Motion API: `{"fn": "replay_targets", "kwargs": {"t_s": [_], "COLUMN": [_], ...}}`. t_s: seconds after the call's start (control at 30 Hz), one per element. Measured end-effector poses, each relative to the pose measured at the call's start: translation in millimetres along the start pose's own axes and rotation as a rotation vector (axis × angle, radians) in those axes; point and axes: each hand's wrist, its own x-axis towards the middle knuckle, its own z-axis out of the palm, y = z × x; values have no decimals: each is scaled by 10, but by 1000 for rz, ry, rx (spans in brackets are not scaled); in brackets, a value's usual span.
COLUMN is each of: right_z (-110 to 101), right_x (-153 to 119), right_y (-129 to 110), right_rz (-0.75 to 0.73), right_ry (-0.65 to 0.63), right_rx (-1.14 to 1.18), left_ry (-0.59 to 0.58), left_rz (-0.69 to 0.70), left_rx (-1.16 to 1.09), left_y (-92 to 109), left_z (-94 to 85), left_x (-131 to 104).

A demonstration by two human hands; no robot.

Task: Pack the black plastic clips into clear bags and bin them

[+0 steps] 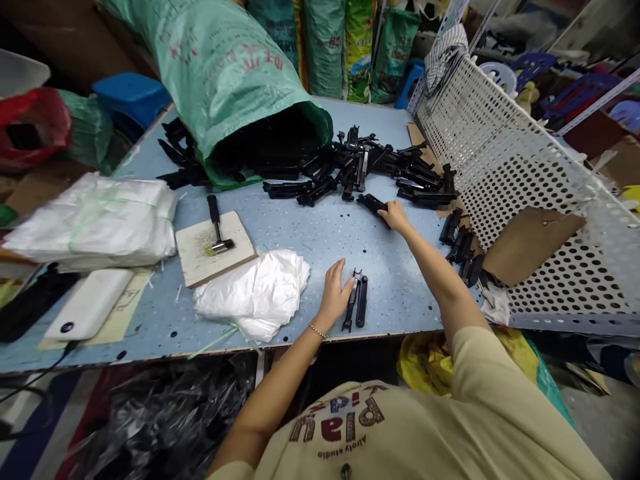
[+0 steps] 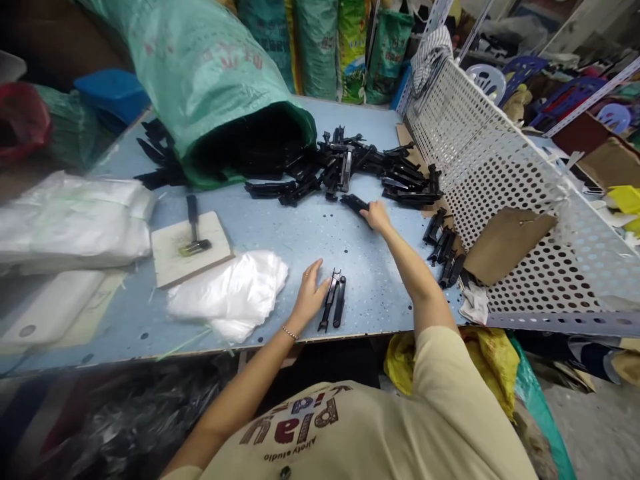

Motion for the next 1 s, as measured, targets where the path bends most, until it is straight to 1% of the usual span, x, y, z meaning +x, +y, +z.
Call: {"fn": "replay_targets", "kwargs": {"t_s": [0.03,0.1,0.13,0.17,0.2,0.23,0.27,0.3,0.33,0.4,0.43,0.47,0.5,0.53,0.57,0.6,0.67,0.73,0.8,0.9,0.93,1.0], "right_z": [88,287,377,448,492,507,493,456,405,304,271,256,258,276,302,330,364,357,333,365,402,491], "right_x": [-213,-728,-1005,-1271,-1508,-1700,-1839,-1923,-1958,-1921,-1877,-1833,-1798,-1777,-1773,-1784,-1842,-1936,-2066,-2334,-2428,-2574], "right_y": [5,-14,-37,-68,-106,-147,-189,-229,-268,-343,-383,-426,-473,-523,-573,-618,-683,-699,-676,-629,-619,-606], "right_rz": [-11,-60,-108,-147,-177,-203,-227,-256,-295,-420,-499,-577,-641,-674,-672,-640,-523,-418,-419,-562,-597,-576], "right_ry": [-50,-187,-320,-443,-506,-503,-436,-312,-159,115,198,240,247,233,200,147,-5,-126,-171,-203,-217,-243], "right_rx": [65,263,547,776,876,925,908,842,752,552,463,394,356,355,390,453,609,695,623,370,318,308], "left_ry": [6,-7,-25,-47,-64,-75,-78,-80,-82,-82,-80,-74,-61,-40,-13,16,53,47,48,102,111,119], "left_rz": [-28,-60,-58,-49,-37,-26,-17,-12,-9,7,21,37,52,67,79,88,90,64,4,-92,-109,-94], "left_rx": [-93,-299,-393,-469,-523,-558,-577,-586,-589,-586,-579,-567,-548,-520,-484,-447,-402,-449,-563,-692,-708,-705], "left_y": [71,246,340,434,522,602,672,730,777,837,852,858,857,849,835,818,783,770,796,893,922,941], "left_z": [-41,-83,-89,-91,-92,-97,-105,-118,-132,-160,-170,-179,-188,-198,-213,-234,-293,-366,-432,-475,-473,-458], "left_x": [64,186,229,253,252,228,181,118,44,-107,-174,-231,-276,-307,-327,-335,-328,-304,-280,-265,-263,-253]}}
